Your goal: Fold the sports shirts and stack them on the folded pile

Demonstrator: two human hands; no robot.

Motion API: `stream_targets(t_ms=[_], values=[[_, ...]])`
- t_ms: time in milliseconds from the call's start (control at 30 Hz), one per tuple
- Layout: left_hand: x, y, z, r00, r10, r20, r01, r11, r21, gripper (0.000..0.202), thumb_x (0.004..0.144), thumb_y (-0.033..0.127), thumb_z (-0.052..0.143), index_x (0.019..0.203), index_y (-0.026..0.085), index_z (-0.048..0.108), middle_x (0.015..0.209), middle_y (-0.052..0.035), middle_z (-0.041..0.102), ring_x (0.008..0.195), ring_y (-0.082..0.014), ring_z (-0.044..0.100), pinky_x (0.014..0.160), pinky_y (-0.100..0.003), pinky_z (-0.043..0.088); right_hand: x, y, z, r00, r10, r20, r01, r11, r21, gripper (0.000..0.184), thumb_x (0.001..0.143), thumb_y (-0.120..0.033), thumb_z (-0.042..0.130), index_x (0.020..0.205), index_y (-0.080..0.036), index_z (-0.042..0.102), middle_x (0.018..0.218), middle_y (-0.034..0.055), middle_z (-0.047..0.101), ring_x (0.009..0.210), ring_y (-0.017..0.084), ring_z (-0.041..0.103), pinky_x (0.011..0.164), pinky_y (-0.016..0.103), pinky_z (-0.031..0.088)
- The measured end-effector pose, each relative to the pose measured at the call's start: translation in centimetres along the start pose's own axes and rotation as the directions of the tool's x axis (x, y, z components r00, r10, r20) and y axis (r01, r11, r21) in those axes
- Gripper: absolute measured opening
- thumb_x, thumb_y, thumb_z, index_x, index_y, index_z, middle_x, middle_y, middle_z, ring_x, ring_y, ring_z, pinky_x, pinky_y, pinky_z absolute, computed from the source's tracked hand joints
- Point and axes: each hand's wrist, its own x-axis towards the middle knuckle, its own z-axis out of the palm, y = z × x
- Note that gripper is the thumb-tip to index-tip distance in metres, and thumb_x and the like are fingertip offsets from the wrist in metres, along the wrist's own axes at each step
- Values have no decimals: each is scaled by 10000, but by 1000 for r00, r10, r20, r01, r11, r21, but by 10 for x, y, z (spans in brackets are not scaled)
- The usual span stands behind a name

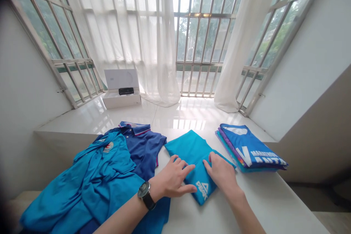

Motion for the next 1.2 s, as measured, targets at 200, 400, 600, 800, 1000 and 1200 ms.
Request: stream_targets(t_ms=[200, 400, 600, 800, 1000, 1200], values=[[3, -19, 7, 995, -72, -67, 62, 988, -143, 492, 999, 572, 358, 1328, 260, 549, 1238, -74, 659, 1169, -254, 555, 1101, -456, 327, -4, 2, -12, 971, 125, 202, -132, 991, 21, 397, 921, -598, 427, 734, -254, 495, 741, 75, 716, 724, 294, 689, 549, 325, 353], [0, -41, 12, 946, -301, -123, 312, 947, 79, 568, 974, 602, 380, 1388, 235, 511, 1484, -133, 469, 1321, -373, 425, 1077, -574, 332, -6, -1, -13, 972, 110, 206, -120, 992, 36, 470, 874, -700, 440, 778, -245, 505, 852, 82, 701, 783, 298, 682, 575, 334, 376], [0, -20, -16, 952, -300, -67, 307, 938, 160, 638, 953, 678, 320, 1030, 160, 685, 997, -166, 690, 904, -315, 652, 831, -458, 481, -5, 6, -7, 996, -29, 82, 22, 996, 83, 462, 885, -655, 474, 898, -215, 614, 970, 111, 677, 932, 294, 649, 762, 384, 473], [0, -6, -12, 989, -148, 29, 143, 980, 140, 645, 981, 630, 334, 707, 160, 680, 676, -118, 690, 631, -225, 655, 609, -323, 424, 2, 6, 0, 974, -223, 40, 214, 963, 164, 591, 923, -646, 437, 1252, -203, 647, 1282, 152, 638, 1194, 320, 575, 1036, 445, 424], [2, -4, 2, 995, 101, 24, -100, 994, -44, 397, 947, 436, 566, 661, 194, 696, 684, -39, 710, 864, -219, 652, 856, -360, 434, 2, -8, 9, 934, -326, 143, 306, 941, 144, 706, 939, -678, 361, 1480, -234, 457, 1542, 86, 449, 1458, 339, 306, 1193, 582, 190], [-8, -36, -2, 1000, -18, -2, 17, 975, -221, 460, 849, 550, 666, 1244, 316, 637, 1345, -42, 616, 1403, -343, 358, 1181, -566, 155, -2, -12, 2, 977, -214, -2, 214, 976, 39, 516, 951, -523, 471, 1330, -191, 583, 1439, 170, 529, 1333, 349, 469, 1076, 489, 390]])
